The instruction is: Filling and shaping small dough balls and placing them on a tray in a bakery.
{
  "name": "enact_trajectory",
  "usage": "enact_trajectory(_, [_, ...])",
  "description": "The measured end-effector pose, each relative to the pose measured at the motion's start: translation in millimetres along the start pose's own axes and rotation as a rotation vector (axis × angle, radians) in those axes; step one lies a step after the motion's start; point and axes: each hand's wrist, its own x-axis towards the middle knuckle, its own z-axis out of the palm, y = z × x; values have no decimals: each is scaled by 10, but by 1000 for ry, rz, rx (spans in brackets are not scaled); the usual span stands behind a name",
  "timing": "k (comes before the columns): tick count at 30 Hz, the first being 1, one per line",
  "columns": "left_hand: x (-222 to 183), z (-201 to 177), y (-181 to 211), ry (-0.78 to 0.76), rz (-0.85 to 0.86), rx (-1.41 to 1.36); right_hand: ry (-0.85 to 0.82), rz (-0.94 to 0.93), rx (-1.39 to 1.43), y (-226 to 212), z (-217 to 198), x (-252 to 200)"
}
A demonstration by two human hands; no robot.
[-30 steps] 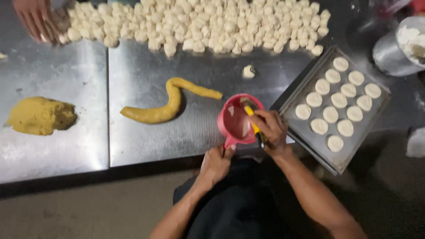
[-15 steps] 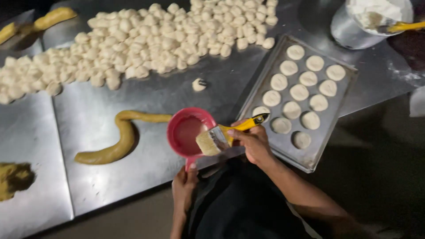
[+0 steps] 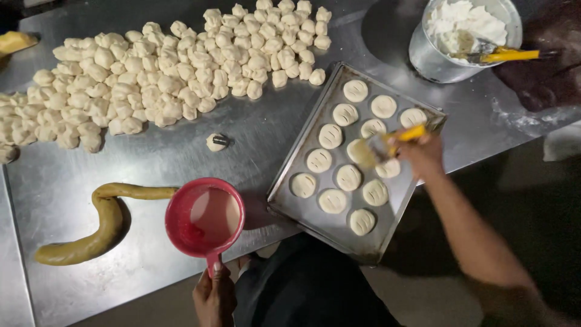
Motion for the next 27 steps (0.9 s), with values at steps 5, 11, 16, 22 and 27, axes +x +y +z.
enact_trajectory(5, [30, -18, -267, 44, 39, -16, 57, -588, -209, -636, -115, 1034])
enact_trajectory(11, [92, -33, -338, -29, 11, -15, 74, -845, -1045, 405, 582, 1815])
enact_trajectory(16, [160, 17, -332, -48, 30, -63, -387, -1114, -958, 197, 1481, -888])
enact_trajectory(22, [62, 209, -96, 54, 1, 29, -369, -897, -430, -73, 1131, -91])
enact_trajectory(27, [253, 134, -120, -9, -16, 34, -128, -724, -330, -719, 32, 1173])
